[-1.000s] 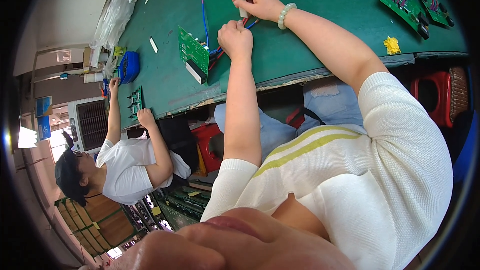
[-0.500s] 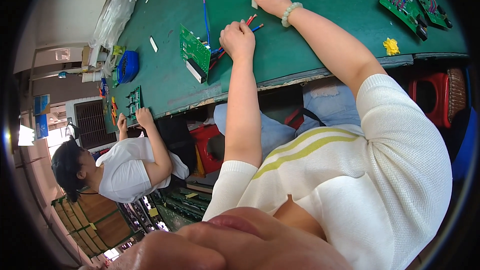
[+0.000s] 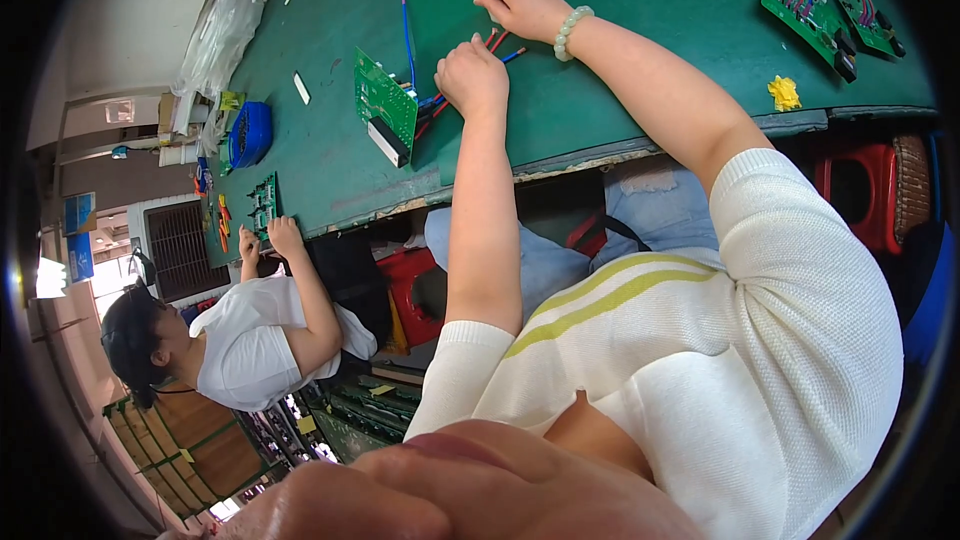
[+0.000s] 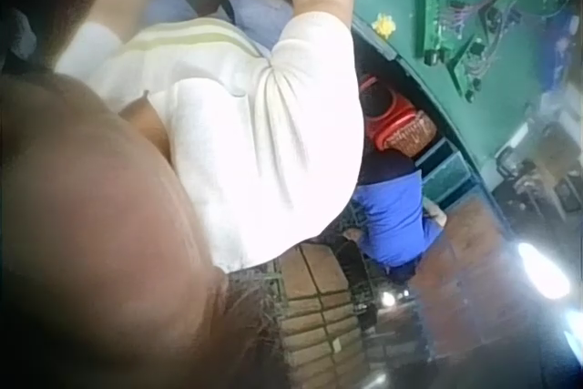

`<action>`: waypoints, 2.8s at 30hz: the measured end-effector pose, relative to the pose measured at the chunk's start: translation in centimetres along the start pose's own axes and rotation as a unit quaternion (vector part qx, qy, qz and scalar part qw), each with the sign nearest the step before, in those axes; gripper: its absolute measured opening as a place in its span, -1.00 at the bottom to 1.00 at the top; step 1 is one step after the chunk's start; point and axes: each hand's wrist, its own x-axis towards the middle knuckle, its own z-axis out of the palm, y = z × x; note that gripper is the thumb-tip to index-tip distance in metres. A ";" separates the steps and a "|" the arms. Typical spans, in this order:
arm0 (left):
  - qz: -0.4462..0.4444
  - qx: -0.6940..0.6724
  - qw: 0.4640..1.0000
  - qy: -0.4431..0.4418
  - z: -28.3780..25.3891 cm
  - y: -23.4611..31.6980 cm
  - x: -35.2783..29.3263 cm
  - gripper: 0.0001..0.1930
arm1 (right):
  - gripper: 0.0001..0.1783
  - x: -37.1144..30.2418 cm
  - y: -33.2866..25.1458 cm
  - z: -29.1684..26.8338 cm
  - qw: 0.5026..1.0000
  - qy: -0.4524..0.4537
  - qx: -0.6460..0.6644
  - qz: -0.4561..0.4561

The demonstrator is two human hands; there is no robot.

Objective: Manually assemble and inspect components on a printed circuit board at a production workbench.

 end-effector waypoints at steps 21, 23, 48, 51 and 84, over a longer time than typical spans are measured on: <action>0.013 -0.014 1.000 0.020 0.2 -0.6 -0.5 -0.63 | -0.84 -0.4 -0.7 0.1 0.999 -0.012 0.027 0.035; 0.009 -0.017 1.000 0.018 0.1 -0.6 -0.6 -0.64 | -0.85 -1.0 -1.0 0.3 0.992 -0.028 0.096 0.070; 0.036 -0.168 0.982 0.076 0.4 -1.9 -1.2 -0.85 | -0.84 -0.4 -1.5 -0.4 0.990 0.016 0.082 0.110; 0.031 -0.185 0.980 0.063 0.3 -1.8 -1.0 -0.86 | -0.83 -0.8 -2.0 0.0 0.993 0.006 0.097 0.065; 0.024 -0.034 0.999 0.029 0.2 -0.3 -0.5 -0.73 | -0.78 -0.6 -1.5 -0.4 0.992 -0.091 -0.034 0.086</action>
